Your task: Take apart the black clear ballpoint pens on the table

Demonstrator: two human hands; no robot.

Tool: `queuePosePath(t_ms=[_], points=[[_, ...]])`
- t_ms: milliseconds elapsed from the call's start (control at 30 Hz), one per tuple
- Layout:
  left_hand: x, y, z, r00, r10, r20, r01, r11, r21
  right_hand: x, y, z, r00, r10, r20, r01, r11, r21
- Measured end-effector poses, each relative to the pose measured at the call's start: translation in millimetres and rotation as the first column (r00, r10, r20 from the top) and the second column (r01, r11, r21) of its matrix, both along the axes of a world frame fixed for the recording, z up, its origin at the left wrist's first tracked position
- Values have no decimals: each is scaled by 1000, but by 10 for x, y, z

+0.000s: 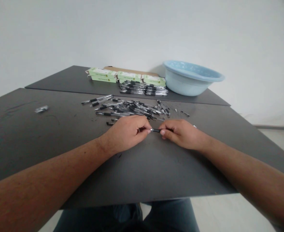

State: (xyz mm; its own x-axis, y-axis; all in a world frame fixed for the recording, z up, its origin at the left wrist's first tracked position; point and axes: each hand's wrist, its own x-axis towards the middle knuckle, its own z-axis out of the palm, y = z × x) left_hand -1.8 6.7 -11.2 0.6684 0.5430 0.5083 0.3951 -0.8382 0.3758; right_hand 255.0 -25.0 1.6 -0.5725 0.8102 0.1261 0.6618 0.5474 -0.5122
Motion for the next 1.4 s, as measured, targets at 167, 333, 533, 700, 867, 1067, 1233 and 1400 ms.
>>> queuePosePath(t_ms=[167,333,533,700,867,1067,1233,1400], points=[[-5,3,4,1000,4,-11,-4,1000,-4,-3,6,0,1000,-17,-20,17,1000,3],[-1,4,6,1000,0,-16,0,1000,4,-13,0,9,998,55,24,-55,998,-22],[-3,3,-1,1000,12,-8,-12,1000,-5,-1,7,-10,1000,-11,-6,11,1000,8],[-4,5,2,1000,2,-13,-2,1000,-15,-6,8,-12,998,62,-8,-62,998,-21],[0,11,4,1000,6,-19,-6,1000,-10,-14,5,2,1000,-7,3,7,1000,18],[1,15,-1,1000,13,-12,-13,1000,9,-11,7,15,1000,-14,-26,14,1000,8],[0,-1,8,999,10,-31,-10,1000,6,-8,10,11,999,47,10,-47,999,-25],[5,-6,19,999,20,-28,-20,1000,7,-17,5,4,1000,13,9,-13,1000,-11]])
